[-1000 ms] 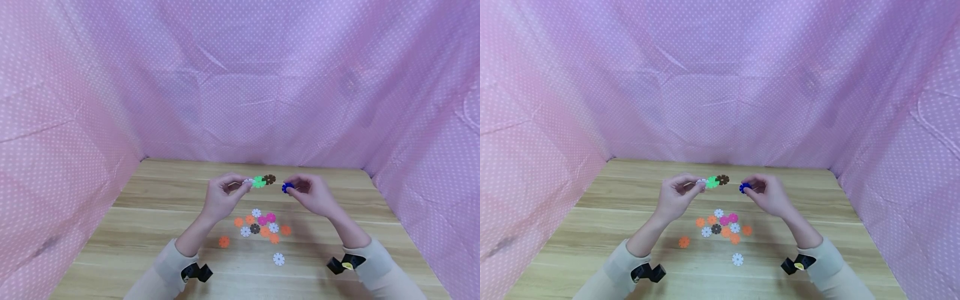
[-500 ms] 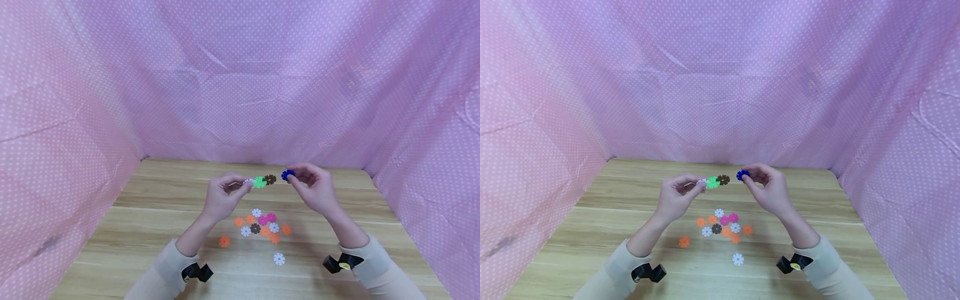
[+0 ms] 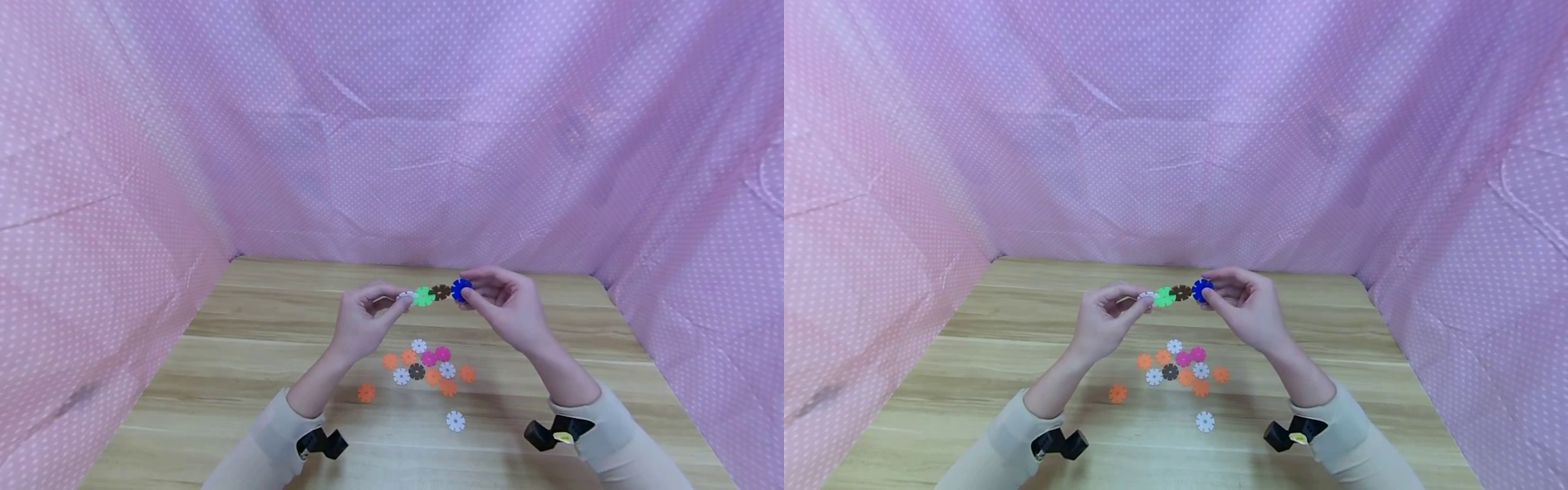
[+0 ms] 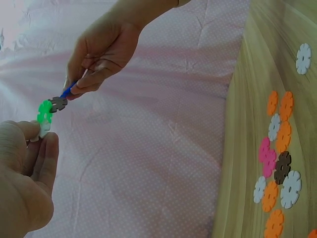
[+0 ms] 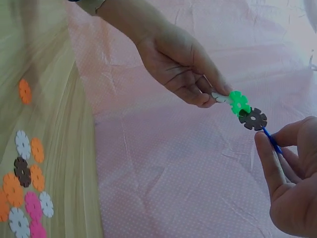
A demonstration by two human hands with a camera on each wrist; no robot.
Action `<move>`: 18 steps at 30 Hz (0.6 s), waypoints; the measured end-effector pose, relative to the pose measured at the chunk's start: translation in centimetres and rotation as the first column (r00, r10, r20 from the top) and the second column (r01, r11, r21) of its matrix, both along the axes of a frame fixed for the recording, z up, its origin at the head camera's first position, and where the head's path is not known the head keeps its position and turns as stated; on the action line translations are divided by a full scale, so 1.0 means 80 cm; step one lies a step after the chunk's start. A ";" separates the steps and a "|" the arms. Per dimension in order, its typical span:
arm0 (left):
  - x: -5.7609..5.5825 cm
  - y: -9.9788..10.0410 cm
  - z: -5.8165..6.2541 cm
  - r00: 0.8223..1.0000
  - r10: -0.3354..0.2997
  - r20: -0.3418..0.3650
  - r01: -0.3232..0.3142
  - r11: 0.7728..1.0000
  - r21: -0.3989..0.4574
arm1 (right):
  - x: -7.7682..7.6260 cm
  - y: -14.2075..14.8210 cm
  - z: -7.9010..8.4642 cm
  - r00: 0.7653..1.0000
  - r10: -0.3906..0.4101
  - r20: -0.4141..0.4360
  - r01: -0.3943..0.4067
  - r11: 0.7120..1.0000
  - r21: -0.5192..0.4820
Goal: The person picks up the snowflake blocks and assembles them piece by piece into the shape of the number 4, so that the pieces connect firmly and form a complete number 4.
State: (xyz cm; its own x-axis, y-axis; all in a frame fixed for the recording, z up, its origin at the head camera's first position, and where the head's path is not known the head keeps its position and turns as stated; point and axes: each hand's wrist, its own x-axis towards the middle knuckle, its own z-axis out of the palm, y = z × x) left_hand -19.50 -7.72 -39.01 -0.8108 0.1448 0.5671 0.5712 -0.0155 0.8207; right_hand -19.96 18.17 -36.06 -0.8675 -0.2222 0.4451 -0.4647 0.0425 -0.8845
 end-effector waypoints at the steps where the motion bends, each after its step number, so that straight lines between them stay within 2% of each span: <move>1: 0.000 0.000 0.000 1.000 0.002 0.001 -0.002 1.000 -0.002 | 0.000 0.000 0.001 0.999 0.003 0.048 -0.003 1.000 -0.001; 4: 0.000 -0.001 -0.001 1.000 0.008 -0.002 -0.008 1.000 -0.010 | 0.002 -0.001 0.004 0.987 0.004 0.161 -0.003 1.000 -0.012; 6: 0.000 -0.001 -0.001 1.000 0.010 -0.008 -0.010 1.000 -0.013 | 0.002 -0.001 0.005 0.979 0.000 0.202 0.003 1.000 -0.016; 14: -0.002 -0.001 -0.005 0.999 0.014 -0.042 -0.015 0.999 -0.032 | 0.000 -0.002 0.008 0.966 -0.003 0.257 -0.001 1.000 0.013; 18: -0.002 0.000 -0.006 0.998 -0.003 -0.065 0.001 0.999 -0.032 | -0.001 -0.002 0.009 0.957 -0.010 0.291 0.003 1.000 0.024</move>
